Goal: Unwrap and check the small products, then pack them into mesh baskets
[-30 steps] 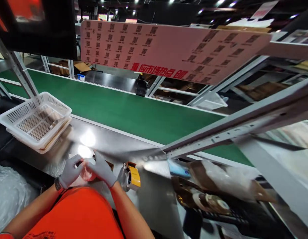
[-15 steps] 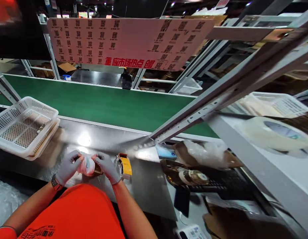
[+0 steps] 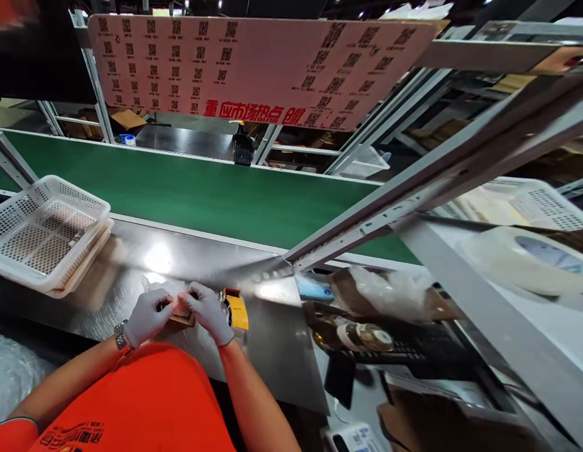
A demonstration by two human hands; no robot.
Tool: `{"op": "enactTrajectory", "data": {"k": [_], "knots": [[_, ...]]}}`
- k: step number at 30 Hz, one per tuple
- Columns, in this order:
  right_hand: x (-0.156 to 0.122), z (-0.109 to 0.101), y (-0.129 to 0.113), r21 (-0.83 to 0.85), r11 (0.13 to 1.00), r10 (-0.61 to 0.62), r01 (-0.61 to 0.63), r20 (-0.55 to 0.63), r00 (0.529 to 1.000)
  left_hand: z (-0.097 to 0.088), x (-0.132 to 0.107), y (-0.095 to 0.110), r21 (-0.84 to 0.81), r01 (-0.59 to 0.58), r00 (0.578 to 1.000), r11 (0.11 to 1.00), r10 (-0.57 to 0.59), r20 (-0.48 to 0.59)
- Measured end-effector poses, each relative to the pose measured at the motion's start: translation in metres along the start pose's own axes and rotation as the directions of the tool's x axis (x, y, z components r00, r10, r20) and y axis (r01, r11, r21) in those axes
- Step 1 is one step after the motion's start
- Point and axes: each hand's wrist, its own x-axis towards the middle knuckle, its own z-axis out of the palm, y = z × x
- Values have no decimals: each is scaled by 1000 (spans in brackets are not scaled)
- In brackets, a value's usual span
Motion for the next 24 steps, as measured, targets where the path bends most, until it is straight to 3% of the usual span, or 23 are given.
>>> {"op": "enactTrajectory", "data": {"k": [3,6,8,11,14,19,24], "knots": [[3,-14,-4,-154,987,-44,40,-20,999,5,8,-14,-59,134,991,989,-133,15],[-2,-20,4,-244,970,-25,3,-87,996,10,12,-24,-217,257,966,942,-255,38],[-12,-19,14,-198,978,49,-62,-72,996,11,12,-25,-302,266,963,915,-268,35],[-27,-13,30,-80,988,138,-130,105,985,10,13,-21,-362,223,970,905,-241,-5],[-30,-10,38,-125,989,97,-75,181,979,9,18,-15,-396,179,979,901,-204,-22],[-14,-27,34,-461,887,-8,34,58,998,9,21,-20,-309,154,987,939,-160,5],[-4,-27,27,-698,716,52,-1,51,997,7,4,-46,24,103,971,994,-105,213]]}}
